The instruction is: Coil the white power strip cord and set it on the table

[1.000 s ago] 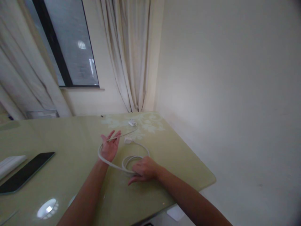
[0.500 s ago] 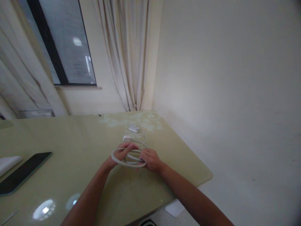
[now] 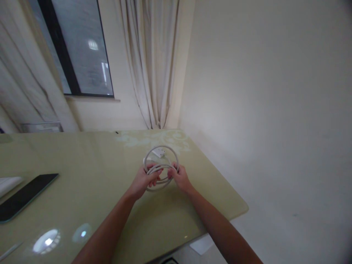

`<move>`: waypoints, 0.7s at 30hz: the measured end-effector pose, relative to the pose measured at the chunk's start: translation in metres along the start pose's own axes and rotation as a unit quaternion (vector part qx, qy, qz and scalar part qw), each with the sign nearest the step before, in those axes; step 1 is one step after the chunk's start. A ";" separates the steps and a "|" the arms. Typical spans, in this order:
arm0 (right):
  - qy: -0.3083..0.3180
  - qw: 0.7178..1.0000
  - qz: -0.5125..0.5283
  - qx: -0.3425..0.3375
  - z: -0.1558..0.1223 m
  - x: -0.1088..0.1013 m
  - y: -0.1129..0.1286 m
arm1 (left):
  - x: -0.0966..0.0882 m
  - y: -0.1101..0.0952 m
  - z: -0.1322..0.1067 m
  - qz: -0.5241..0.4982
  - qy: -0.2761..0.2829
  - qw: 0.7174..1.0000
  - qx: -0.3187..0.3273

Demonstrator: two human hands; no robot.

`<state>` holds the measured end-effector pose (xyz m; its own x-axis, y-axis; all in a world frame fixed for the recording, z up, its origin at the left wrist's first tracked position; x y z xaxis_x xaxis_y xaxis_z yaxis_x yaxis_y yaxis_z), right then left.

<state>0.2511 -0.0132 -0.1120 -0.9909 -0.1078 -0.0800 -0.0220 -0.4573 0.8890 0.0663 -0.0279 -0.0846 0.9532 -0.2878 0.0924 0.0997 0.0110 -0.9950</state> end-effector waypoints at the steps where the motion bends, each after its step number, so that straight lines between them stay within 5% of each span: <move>1: 0.017 1.000 -0.003 0.002 0.001 0.001 0.001 | -0.004 -0.003 -0.002 -0.038 -0.015 0.999 0.004; 5: 0.035 0.999 0.005 -0.004 0.002 0.004 0.003 | -0.022 -0.019 -0.007 -0.170 0.022 0.985 0.003; 9: 0.018 0.999 0.026 -0.014 0.005 0.007 0.004 | -0.033 -0.035 -0.002 -0.148 0.064 0.987 -0.027; 13: -0.012 0.999 0.040 -0.022 0.034 0.019 0.023 | -0.047 -0.065 0.009 -0.074 0.000 0.997 -0.034; 17: -0.075 0.994 0.037 -0.070 0.088 0.038 0.062 | -0.066 -0.108 0.014 -0.110 -0.007 0.994 0.025; 21: -0.170 0.974 -0.014 -0.151 0.128 0.047 0.094 | -0.089 -0.129 0.017 -0.062 -0.080 0.992 0.074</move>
<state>0.1857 0.0517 0.0256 -0.9783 0.1828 0.0973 -0.0601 -0.7004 0.7112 -0.0264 0.0127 0.0359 0.9629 -0.1402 0.2305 0.2485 0.1287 -0.9600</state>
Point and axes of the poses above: each hand's wrist, its own z-axis towards the middle knuckle, its own x-axis out of the palm, y = z × x, the point moved 2 cm from there along z, towards the middle knuckle, and after that the axes turned 5 degrees about -x, right-handed, at the moved point
